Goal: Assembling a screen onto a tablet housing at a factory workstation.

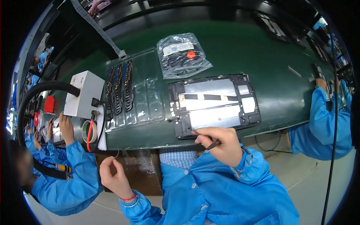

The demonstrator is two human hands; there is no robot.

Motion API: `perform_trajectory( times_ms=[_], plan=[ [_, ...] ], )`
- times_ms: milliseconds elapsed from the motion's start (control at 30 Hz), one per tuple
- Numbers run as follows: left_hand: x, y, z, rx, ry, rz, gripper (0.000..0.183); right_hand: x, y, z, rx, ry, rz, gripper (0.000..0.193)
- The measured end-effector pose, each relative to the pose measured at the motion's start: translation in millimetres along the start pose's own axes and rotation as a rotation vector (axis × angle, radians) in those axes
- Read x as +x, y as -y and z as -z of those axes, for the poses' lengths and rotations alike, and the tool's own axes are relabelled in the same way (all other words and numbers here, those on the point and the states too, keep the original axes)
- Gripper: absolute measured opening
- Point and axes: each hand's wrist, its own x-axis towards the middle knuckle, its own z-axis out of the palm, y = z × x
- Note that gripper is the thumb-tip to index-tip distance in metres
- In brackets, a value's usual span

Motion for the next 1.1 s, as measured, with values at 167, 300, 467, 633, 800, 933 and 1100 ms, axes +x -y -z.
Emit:
perform_trajectory(
  times_ms=[167, 300, 467, 633, 800, 933, 1100],
  plan=[
    [-30.7, 57.7, -0.8, 0.555, 0.461, 0.09, 0.01, 5.6, 1.6, 9.0, 0.122, -0.014, -0.097, 0.014],
    [-25.6, 40.2, 0.0, 0.527, 0.509, 0.282, 0.012, 8.1, 5.4, 1.5, 0.201, 0.118, -0.152, 0.015],
    [-1.5, -49.6, -30.8, -0.417, 0.393, 0.145, 0.026, 3.3, 9.0, -12.8, 0.415, 0.202, -0.122, 0.011],
    [21.5, -104.7, -66.2, -0.643, 0.353, -0.038, 0.038, -0.9, 16.3, -13.4, 0.331, 0.254, -0.115, 0.011],
    [22.1, -111.2, -68.6, -0.61, 0.327, -0.203, 0.028, -9.4, 11.6, -10.6, 0.302, 0.211, -0.075, 0.013],
    [20.2, -116.5, -67.8, -0.606, 0.323, -0.275, 0.026, 1.1, 26.7, 0.0, 0.07, 0.104, 0.083, 0.027],
    [15.9, -118.7, -70.3, -0.673, 0.303, -0.385, 0.029, 13.5, 29.8, -10.3, -0.027, -0.159, 0.322, 0.025]
  ],
)
